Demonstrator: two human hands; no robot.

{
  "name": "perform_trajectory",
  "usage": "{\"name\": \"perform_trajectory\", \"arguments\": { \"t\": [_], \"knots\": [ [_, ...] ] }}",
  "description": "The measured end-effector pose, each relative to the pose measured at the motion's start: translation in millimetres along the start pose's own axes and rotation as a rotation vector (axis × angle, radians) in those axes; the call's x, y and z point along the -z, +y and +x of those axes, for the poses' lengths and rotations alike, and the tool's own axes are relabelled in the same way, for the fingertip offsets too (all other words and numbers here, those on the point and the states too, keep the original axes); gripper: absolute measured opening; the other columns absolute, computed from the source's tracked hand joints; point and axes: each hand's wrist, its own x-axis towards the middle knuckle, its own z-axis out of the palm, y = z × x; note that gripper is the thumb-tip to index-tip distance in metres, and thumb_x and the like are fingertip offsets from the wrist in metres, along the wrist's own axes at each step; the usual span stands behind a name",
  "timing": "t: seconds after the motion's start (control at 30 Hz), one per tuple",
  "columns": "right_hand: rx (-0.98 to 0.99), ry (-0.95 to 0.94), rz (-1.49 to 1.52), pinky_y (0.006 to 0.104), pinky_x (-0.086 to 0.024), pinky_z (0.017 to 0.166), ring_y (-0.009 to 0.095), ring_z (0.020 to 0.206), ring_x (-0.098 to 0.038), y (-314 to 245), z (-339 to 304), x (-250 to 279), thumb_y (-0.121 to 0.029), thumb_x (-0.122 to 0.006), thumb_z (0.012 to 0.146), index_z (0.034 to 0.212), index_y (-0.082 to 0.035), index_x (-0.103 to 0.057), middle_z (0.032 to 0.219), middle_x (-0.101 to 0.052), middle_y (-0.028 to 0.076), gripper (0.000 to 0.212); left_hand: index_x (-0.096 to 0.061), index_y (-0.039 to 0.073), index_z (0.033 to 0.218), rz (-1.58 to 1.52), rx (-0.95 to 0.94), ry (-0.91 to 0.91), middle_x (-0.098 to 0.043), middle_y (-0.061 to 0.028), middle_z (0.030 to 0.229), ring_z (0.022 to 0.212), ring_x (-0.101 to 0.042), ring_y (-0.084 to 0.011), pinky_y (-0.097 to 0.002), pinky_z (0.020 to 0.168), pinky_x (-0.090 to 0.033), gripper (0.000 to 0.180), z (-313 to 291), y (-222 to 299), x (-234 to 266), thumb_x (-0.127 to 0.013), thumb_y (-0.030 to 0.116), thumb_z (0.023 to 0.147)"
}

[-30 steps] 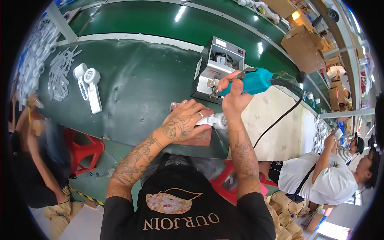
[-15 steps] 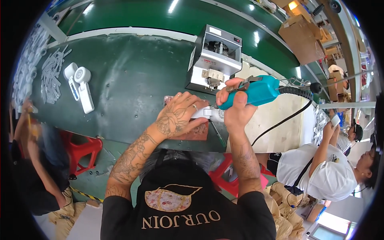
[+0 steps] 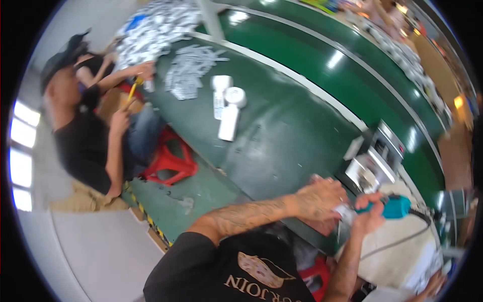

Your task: The person assembles plastic components by joining internal parts into a plastic housing with an electric screwdriver, creating an assembled unit.

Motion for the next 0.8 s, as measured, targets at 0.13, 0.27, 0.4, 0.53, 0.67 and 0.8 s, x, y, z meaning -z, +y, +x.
{"name": "perform_trajectory", "arguments": {
  "t": [0.13,0.27,0.4,0.53,0.67,0.8],
  "knots": [
    [0.039,-0.047,-0.023,0.0274,-0.039,0.051,0.014,0.056,-0.045,-4,6,-21,-0.048,-0.067,0.094,0.088,-0.005,-0.049,0.067,-0.046,0.003,0.047,-0.062,0.007,0.116,0.07,-0.048,0.083,-0.057,-0.0103,0.109,0.111,-0.05,-0.0282,-0.0429,0.097,-0.038,0.047,-9,-5,-9,-0.065,0.043,0.087],
    [-0.003,0.029,-0.064,0.0274,-0.04,0.052,0.015,0.056,-0.047,0,7,-23,-0.052,-0.067,0.093,0.091,-0.003,-0.049,0.066,-0.046,0.004,0.052,-0.062,0.006,0.117,0.058,-0.066,0.099,-0.058,-0.0116,0.113,0.113,-0.05,-0.03,-0.0447,0.1,-0.038,0.047,-12,-12,-9,-0.065,0.043,0.088],
    [0.076,0.086,-0.127,0.0277,-0.041,0.058,0.014,0.06,-0.047,-15,12,-27,-0.051,-0.059,0.099,0.108,0.001,-0.052,0.068,-0.046,0.003,0.053,-0.061,0.006,0.118,0.082,-0.094,0.217,-0.057,-0.0164,0.127,0.126,-0.048,-0.0365,-0.0517,0.11,-0.036,0.052,-16,-22,-34,-0.067,0.047,0.087],
    [0.133,0.036,-0.035,0.0262,-0.038,0.06,0.012,0.062,-0.044,-31,29,-30,-0.043,-0.051,0.105,0.112,0.0,-0.054,0.07,-0.044,0.001,0.044,-0.059,0.009,0.119,0.07,-0.107,0.205,-0.056,-0.0111,0.114,0.118,-0.051,-0.0311,-0.0484,0.106,-0.037,0.043,-18,-23,-29,-0.063,0.042,0.09],
    [0.098,0.069,-0.137,0.0261,-0.038,0.061,0.011,0.063,-0.045,-36,35,-36,-0.045,-0.05,0.105,0.112,-0.001,-0.054,0.07,-0.044,0.001,0.044,-0.061,0.009,0.115,0.036,-0.137,0.253,-0.057,-0.0103,0.106,0.11,-0.053,-0.0292,-0.0459,0.1,-0.039,0.038,-15,-17,-26,-0.061,0.04,0.092],
    [0.11,0.062,-0.172,0.0254,-0.04,0.058,0.011,0.065,-0.048,-28,42,-33,-0.05,-0.054,0.103,0.114,0.0,-0.055,0.075,-0.047,0.002,0.051,-0.065,0.008,0.111,0.094,-0.115,0.235,-0.058,-0.0077,0.1,0.099,-0.053,-0.026,-0.0403,0.089,-0.042,0.033,-11,-7,-15,-0.061,0.034,0.091]
  ]
}}
